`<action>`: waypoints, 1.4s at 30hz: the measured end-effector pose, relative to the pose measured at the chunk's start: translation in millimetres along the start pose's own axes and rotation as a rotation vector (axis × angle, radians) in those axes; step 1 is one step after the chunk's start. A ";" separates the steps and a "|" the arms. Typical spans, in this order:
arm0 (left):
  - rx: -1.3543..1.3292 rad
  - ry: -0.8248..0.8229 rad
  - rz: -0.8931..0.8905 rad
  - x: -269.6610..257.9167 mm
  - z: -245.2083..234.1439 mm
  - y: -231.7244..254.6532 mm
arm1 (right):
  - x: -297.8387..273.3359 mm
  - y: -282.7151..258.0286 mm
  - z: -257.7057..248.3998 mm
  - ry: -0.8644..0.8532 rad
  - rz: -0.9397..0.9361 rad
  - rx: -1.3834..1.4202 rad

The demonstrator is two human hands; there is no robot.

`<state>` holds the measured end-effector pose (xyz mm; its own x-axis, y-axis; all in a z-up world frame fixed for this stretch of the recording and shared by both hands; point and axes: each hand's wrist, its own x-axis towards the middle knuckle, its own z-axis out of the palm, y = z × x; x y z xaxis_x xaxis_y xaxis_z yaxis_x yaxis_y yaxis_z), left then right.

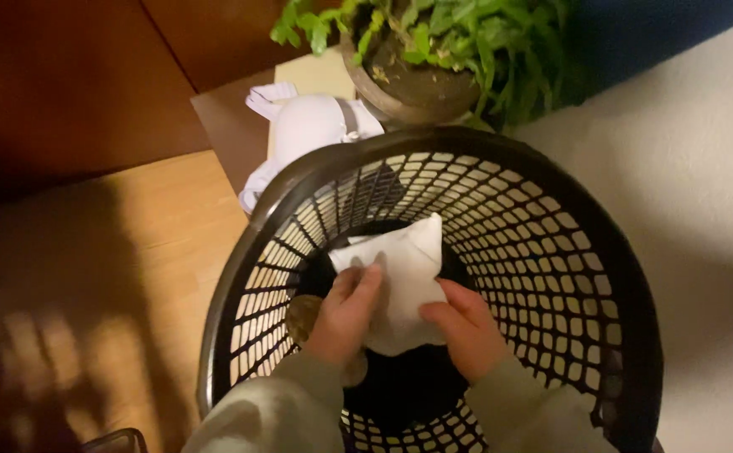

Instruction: The person repeatedly picks clothing items from a laundry basket and hangs them on a metal drying rack. They handle several garments including a green t-shirt, black pants, and white shirts, spreading them across the rack bars.

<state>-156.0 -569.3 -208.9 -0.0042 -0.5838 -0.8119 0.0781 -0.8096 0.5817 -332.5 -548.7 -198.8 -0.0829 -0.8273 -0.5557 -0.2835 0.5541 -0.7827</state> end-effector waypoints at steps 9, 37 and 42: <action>-0.039 0.046 -0.166 -86.1 -38.9 36.3 | -67.0 -103.3 -8.2 0.164 0.057 0.549; -0.320 0.519 0.606 -476.4 -197.3 4.2 | -318.8 -187.5 180.1 -0.467 -0.779 -0.213; -0.178 0.711 0.778 -520.5 -255.8 -57.2 | -359.8 -198.2 246.8 -0.543 -0.830 -0.043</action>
<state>96.7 -203.5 167.9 0.6871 -0.7202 -0.0959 -0.0464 -0.1753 0.9834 -10.7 -338.1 87.0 0.6037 -0.7905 0.1030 -0.0882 -0.1946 -0.9769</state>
